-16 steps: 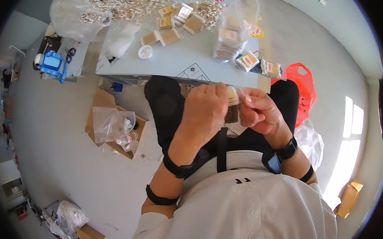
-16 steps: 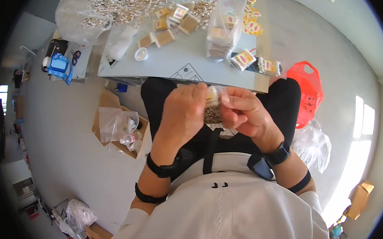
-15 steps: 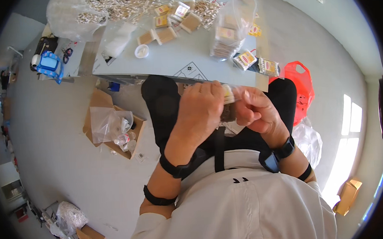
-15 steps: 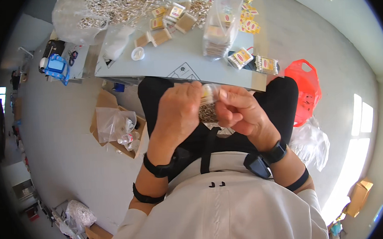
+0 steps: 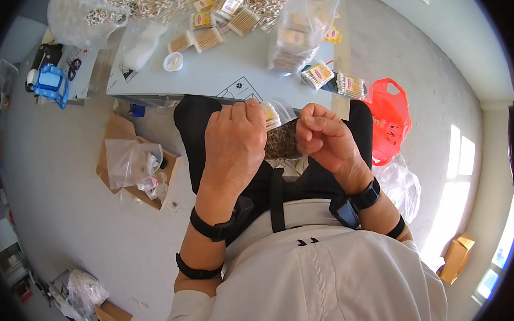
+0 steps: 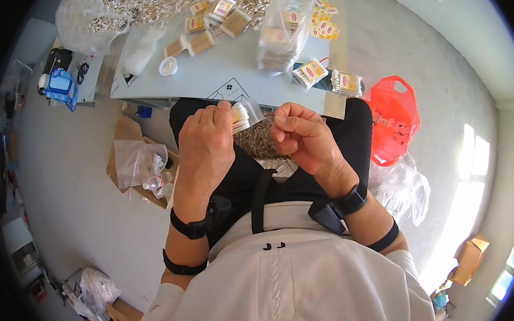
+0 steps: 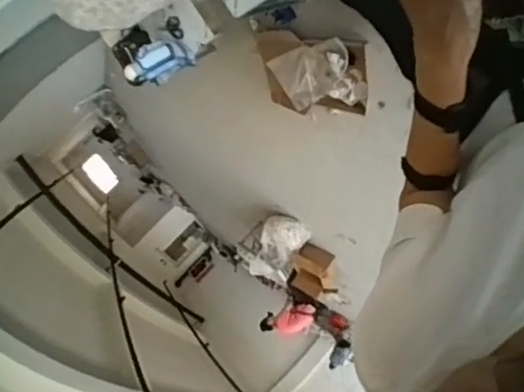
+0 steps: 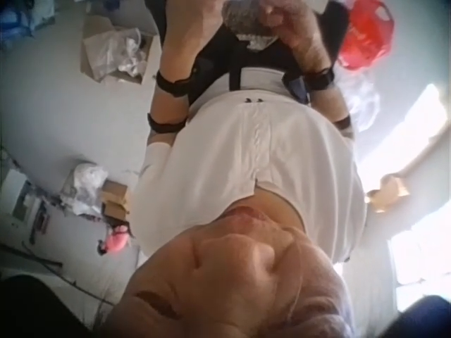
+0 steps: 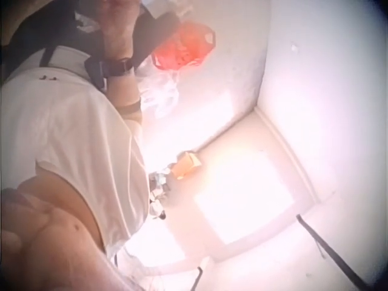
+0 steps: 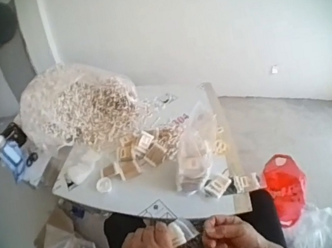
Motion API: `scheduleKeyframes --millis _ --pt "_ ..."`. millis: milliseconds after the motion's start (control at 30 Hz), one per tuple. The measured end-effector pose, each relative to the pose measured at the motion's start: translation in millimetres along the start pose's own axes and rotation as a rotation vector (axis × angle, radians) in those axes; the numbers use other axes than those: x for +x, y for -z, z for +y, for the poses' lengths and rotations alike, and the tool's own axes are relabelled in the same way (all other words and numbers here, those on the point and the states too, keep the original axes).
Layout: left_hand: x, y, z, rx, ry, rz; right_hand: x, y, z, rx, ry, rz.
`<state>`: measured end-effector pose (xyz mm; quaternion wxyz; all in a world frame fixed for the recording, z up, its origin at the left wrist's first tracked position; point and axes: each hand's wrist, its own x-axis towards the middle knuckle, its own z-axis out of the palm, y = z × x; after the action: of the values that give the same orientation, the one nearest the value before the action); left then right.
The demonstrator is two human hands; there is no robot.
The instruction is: Packing bundles of cotton swabs into small plastic zip bags.
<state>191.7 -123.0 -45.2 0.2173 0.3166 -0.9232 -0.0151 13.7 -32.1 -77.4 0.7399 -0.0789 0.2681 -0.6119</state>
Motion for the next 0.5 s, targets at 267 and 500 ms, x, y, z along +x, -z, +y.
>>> scheduleKeyframes --millis 267,500 --pt "-19 17 -35 -0.044 0.219 -0.067 56 -19 0 -0.701 0.087 0.188" --pt "-53 29 -90 0.023 0.442 -0.065 181 -51 34 -2.223 0.757 -0.103"
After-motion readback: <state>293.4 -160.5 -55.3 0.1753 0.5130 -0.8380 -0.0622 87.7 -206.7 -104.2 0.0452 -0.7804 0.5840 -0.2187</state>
